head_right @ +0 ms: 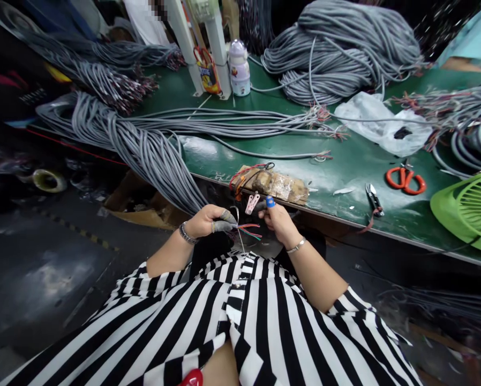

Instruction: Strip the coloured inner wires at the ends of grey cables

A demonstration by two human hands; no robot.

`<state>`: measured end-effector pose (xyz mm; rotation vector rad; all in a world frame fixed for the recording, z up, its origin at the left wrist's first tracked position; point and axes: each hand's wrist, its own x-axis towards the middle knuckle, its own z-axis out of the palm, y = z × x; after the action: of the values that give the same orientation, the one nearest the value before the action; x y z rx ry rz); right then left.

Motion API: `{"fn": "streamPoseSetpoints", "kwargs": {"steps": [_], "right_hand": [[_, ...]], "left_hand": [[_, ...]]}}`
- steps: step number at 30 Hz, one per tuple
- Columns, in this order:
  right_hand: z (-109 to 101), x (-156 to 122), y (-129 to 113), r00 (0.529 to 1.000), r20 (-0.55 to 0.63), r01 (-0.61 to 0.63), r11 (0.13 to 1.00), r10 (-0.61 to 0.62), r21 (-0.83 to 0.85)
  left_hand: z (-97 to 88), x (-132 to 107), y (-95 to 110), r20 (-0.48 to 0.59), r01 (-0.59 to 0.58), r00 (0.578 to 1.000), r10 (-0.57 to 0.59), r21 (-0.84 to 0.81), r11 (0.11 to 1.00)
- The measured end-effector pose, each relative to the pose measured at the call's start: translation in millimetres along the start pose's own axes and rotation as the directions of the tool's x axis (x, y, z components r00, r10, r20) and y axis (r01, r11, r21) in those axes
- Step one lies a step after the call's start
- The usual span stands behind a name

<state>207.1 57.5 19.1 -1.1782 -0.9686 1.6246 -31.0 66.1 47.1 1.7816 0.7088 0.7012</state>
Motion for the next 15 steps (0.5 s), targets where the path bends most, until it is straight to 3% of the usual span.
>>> {"fn": "streamPoseSetpoints", "kwargs": {"steps": [8, 15], "right_hand": [[19.6, 16.2, -6.5, 0.997, 0.068, -0.034, 0.989, 0.024, 0.144], [23.2, 20.8, 4.1, 0.996, 0.079, -0.067, 0.967, 0.049, 0.245]], "left_hand": [[-4.9, 27.7, -15.7, -0.034, 0.017, 0.999, -0.019, -0.04, 0.999], [-0.9, 33.6, -22.8, 0.056, 0.057, 0.997, -0.051, -0.118, 0.991]]}}
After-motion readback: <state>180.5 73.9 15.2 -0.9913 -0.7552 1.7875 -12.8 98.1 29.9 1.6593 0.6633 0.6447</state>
